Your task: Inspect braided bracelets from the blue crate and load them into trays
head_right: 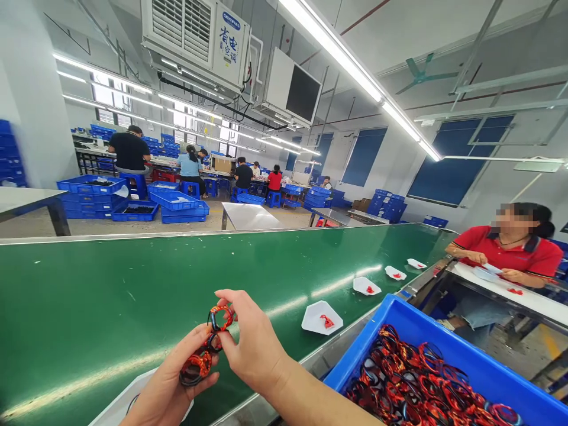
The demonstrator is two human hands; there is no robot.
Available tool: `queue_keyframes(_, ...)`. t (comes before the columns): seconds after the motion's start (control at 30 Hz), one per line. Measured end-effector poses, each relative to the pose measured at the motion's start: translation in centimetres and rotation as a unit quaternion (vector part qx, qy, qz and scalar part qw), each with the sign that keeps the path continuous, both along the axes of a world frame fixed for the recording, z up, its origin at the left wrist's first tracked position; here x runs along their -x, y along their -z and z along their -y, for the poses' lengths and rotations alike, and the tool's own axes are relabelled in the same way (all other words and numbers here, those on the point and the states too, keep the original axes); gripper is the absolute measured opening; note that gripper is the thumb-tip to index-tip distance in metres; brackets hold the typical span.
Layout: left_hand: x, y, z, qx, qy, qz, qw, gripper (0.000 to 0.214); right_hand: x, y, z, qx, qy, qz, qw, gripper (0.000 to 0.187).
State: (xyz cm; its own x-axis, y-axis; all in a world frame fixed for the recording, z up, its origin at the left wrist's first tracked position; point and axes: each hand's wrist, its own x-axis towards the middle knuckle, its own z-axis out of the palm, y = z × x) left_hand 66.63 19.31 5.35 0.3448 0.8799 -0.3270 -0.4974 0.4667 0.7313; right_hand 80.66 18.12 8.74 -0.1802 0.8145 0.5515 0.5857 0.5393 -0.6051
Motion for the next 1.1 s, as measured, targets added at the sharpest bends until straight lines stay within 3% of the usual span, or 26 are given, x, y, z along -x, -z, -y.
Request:
queue_keyframes(0.37, -0.48, -0.64, 0.58, -0.008, -0.044, -0.025, 0.999, 0.026, 0.33, -0.09, 0.37, 0.01, -0.043, 0.005, 0.999, 0.071)
queue_keyframes(0.6, -0.45, -0.43, 0.37, -0.009, -0.025, -0.017, 1.0, 0.033, 0.3, -0.01, 0.39, 0.02, -0.046, 0.009, 0.999, 0.071)
queue_keyframes(1.1, -0.36, 0.32, 0.34, -0.003, -0.004, -0.021, 1.0, 0.026, 0.13, 0.48, 0.14, 0.061, -0.032, -0.013, 0.998, 0.07)
